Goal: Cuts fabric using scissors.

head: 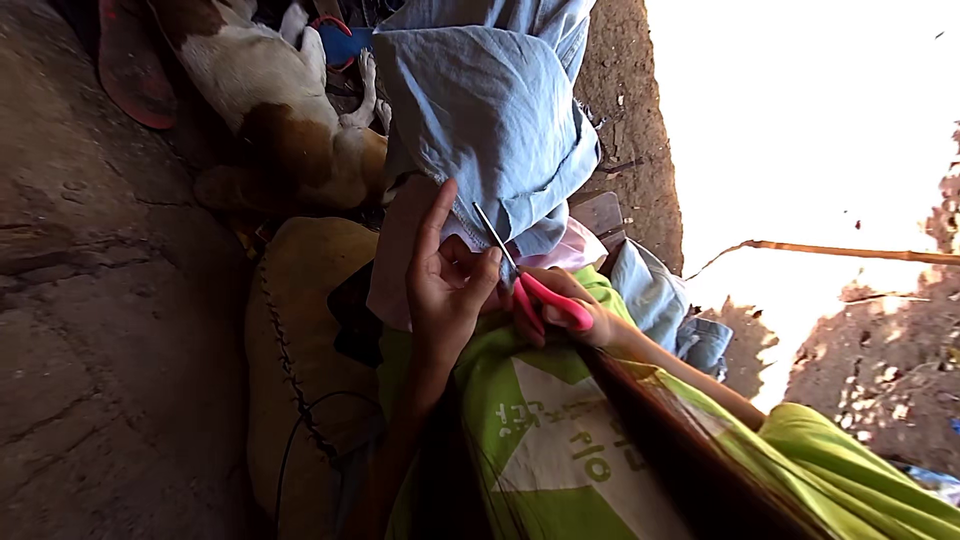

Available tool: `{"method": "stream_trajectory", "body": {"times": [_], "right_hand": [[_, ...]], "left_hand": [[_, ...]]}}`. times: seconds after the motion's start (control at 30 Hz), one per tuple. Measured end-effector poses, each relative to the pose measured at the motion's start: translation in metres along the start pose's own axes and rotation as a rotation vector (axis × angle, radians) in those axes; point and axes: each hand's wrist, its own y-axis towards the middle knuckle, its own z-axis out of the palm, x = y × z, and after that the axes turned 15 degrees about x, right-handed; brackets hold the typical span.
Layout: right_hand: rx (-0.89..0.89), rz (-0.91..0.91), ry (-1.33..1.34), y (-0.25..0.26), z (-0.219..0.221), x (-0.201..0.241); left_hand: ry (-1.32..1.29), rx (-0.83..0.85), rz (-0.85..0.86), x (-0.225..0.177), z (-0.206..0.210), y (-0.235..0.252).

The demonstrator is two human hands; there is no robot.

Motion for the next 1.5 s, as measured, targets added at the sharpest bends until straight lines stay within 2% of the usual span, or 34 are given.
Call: {"method": "stream_trajectory", "body": {"times": [0.47, 0.77, 1.03, 1.5], "right_hand": [[0.024, -0.032, 0.011, -0.007, -0.0004, 0.0], [0.021, -0.002, -0.05, -0.0053, -0.0008, 0.0029], [0.024, -0.036, -0.05, -0.0055, 0.0006, 0.0029], [0.017, 0.007, -0.015, -0.0048, 0.0006, 0.0066]], "left_hand": [[-0.011, -0.004, 0.025, 0.0012, -0.0044, -0.002], [0.054, -0.101, -0.006, -0.0034, -0.0049, 0.0011], [-0.003, -0.072, -0.004, -0.0046, -0.0016, -0.0001], [-0.007, -0.074, -0.023, -0.0018, 0.0015, -0.0007]]}}
